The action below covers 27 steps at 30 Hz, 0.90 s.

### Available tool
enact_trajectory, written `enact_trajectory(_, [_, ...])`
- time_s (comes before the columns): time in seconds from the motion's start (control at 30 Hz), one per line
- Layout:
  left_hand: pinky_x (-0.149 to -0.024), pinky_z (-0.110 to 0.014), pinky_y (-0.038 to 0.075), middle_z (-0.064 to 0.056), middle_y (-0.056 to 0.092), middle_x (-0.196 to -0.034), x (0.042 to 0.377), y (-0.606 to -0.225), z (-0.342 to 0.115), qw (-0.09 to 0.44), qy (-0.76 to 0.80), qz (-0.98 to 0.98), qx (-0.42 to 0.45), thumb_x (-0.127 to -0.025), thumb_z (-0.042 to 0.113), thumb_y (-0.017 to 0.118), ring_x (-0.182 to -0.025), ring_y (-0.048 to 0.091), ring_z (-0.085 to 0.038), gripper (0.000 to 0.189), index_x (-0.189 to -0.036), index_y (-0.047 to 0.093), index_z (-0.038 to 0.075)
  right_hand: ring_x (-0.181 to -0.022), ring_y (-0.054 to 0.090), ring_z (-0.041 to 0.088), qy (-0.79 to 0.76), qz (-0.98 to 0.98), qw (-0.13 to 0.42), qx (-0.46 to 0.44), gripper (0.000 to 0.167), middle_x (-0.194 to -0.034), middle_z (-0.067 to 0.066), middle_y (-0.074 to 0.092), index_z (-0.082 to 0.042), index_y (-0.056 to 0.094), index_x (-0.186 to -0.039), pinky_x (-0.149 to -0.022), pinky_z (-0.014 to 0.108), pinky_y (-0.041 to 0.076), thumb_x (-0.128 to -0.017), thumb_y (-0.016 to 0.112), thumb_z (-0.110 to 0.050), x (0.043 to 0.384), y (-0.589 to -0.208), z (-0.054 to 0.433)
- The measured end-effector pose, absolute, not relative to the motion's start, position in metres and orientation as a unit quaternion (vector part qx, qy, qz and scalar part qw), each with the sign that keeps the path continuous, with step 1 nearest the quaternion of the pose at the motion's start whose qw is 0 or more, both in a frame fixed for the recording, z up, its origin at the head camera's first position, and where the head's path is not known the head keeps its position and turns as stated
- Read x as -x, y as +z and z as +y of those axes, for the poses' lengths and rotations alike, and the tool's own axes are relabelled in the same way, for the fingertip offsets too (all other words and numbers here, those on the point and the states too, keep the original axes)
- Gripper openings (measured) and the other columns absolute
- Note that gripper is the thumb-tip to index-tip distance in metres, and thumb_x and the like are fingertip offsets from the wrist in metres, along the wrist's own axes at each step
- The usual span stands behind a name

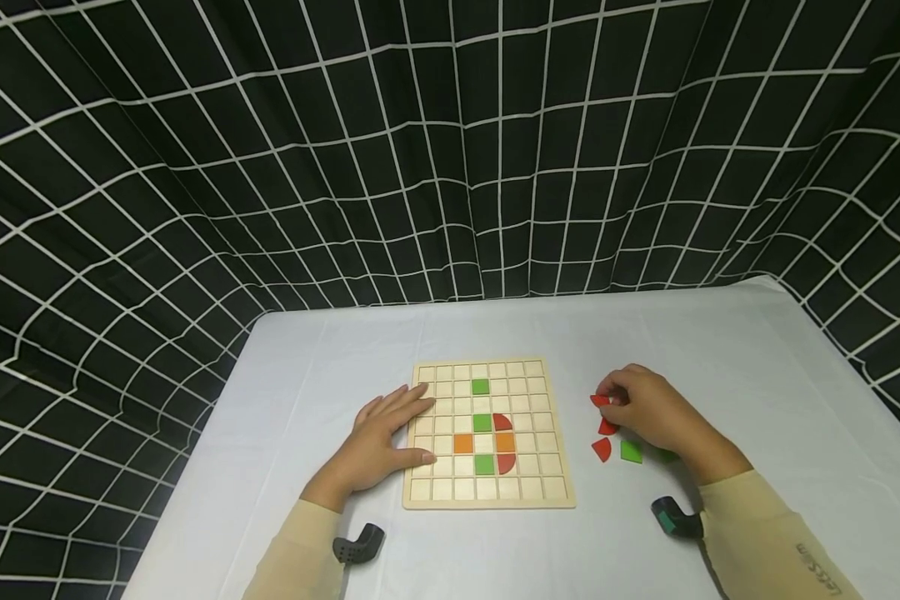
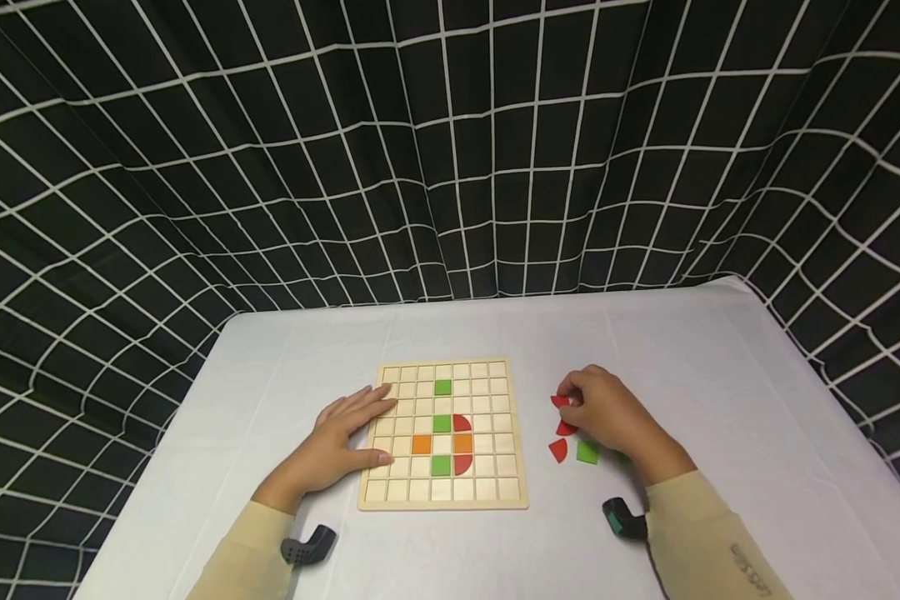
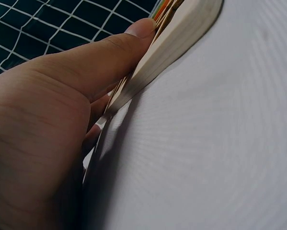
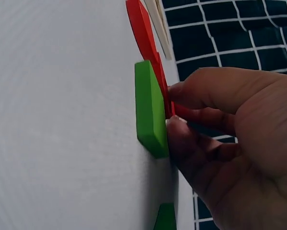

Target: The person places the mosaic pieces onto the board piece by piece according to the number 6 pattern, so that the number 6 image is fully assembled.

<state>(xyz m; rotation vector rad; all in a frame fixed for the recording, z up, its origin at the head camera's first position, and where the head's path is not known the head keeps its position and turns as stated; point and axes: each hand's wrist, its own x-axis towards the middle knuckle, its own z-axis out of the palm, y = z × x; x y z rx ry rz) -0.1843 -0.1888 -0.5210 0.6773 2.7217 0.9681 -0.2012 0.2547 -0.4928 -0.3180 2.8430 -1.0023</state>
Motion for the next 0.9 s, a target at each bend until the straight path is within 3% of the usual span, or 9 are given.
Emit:
enact_trajectory(0.27, [-0.131,-0.053,0.001,0.007,0.028,-0.177,0.184,-0.5181,-0.1881,0.088,0.328,0.912,-0.229,-0.091,0.049,0.088,-0.164,0.016,-0.022,0.088,-0.166,0.05,0.022,-0.084,0.056,0.024,-0.318,0.94,0.052,0.11,0.016,-0.091,0.004,0.058,-0.007,0.067,-0.096,-0.07,0.039,0.052,-0.091,0.081,-0.003,0.204,-0.4948,0.253])
enact_trajectory(0.43, [-0.13,-0.052,0.0,0.008,0.027,-0.177,0.1843,-0.519,-0.1891,0.09,0.326,0.913,-0.226,-0.091,0.05,0.087,-0.164,0.016,-0.021,0.088,-0.166,0.05,0.024,-0.085,0.059,0.024,-0.341,0.932,0.069,0.097,0.013,-0.088,0.002,0.063,-0.008,0.069,-0.104,-0.073,0.037,0.056,-0.097,0.077,-0.001,0.2034,-0.4939,0.2514])
enact_trajectory(0.7, [-0.13,-0.052,0.0,0.007,0.027,-0.177,0.1853,-0.5207,-0.1902,0.088,0.329,0.912,-0.23,-0.09,0.052,0.087,-0.164,0.016,-0.021,0.089,-0.166,0.05,0.023,-0.094,0.061,0.03,-0.365,0.925,0.07,0.077,0.014,-0.101,0.008,0.067,-0.006,0.072,-0.107,-0.083,0.046,0.057,-0.096,0.079,-0.003,0.2034,-0.4906,0.2536])
enact_trajectory(0.9, [-0.13,-0.051,0.0,0.008,0.027,-0.177,0.185,-0.5196,-0.19,0.093,0.328,0.912,-0.227,-0.091,0.051,0.087,-0.164,0.015,-0.021,0.089,-0.166,0.049,0.023,-0.094,0.063,0.029,-0.414,0.906,0.082,0.045,0.022,-0.101,0.007,0.071,-0.003,0.074,-0.118,-0.079,0.039,0.057,-0.098,0.079,-0.01,0.2039,-0.4903,0.2559])
